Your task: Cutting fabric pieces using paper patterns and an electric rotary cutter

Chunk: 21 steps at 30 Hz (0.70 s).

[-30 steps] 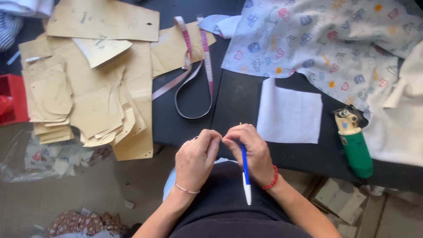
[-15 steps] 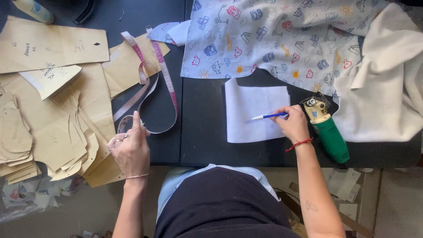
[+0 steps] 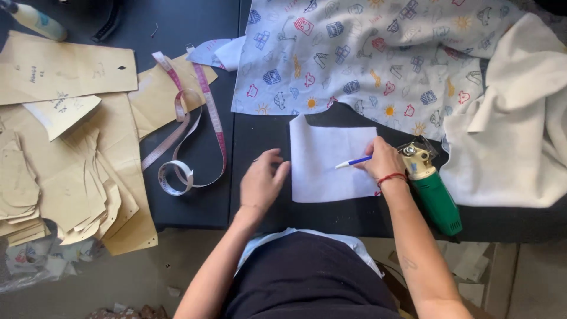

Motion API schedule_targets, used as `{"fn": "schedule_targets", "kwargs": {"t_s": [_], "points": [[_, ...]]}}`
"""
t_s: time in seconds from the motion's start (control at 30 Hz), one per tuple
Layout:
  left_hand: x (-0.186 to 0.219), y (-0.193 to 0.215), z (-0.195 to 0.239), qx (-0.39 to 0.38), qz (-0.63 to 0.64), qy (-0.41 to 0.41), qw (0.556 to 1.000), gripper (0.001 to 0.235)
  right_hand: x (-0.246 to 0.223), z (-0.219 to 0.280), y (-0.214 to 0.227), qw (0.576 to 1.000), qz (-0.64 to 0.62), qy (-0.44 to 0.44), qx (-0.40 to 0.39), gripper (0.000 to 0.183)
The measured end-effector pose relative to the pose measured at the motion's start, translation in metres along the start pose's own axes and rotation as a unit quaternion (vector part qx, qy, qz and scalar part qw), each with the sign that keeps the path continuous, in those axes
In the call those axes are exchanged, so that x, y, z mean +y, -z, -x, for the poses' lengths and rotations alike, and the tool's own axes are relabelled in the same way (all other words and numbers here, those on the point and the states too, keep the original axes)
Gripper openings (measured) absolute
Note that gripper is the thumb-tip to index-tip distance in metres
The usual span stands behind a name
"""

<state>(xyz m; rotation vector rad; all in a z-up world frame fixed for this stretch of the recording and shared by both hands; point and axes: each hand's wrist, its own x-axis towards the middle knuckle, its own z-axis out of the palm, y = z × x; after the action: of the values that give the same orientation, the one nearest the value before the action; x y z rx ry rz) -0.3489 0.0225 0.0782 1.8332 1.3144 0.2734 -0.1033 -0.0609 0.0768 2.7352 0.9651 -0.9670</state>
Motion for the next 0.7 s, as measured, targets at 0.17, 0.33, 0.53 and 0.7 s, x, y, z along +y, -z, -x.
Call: {"fn": "schedule_targets", "kwargs": {"t_s": [0.17, 0.33, 0.53, 0.7], "points": [[0.02, -0.032, -0.026, -0.074, -0.038, 0.027, 0.996, 0.044, 0.028, 0.001, -0.017, 0.986, -0.124, 0.098, 0.046, 0.033], [0.044, 0.043, -0.01, -0.236, 0.163, 0.038, 0.957, 0.036, 0.03, 0.035, -0.02, 0.944, -0.258, 0.172, 0.112, 0.025], [-0.035, 0.116, -0.006, -0.199, 0.574, 0.167, 0.776, 0.037, -0.025, 0.081, -0.029, 0.955, -0.257, 0.127, 0.08, 0.019], [-0.07, 0.231, -0.014, 0.002, 0.678, 0.197, 0.708, 0.041, -0.099, 0.117, -0.033, 0.97, -0.236, 0.039, 0.041, 0.019]]}}
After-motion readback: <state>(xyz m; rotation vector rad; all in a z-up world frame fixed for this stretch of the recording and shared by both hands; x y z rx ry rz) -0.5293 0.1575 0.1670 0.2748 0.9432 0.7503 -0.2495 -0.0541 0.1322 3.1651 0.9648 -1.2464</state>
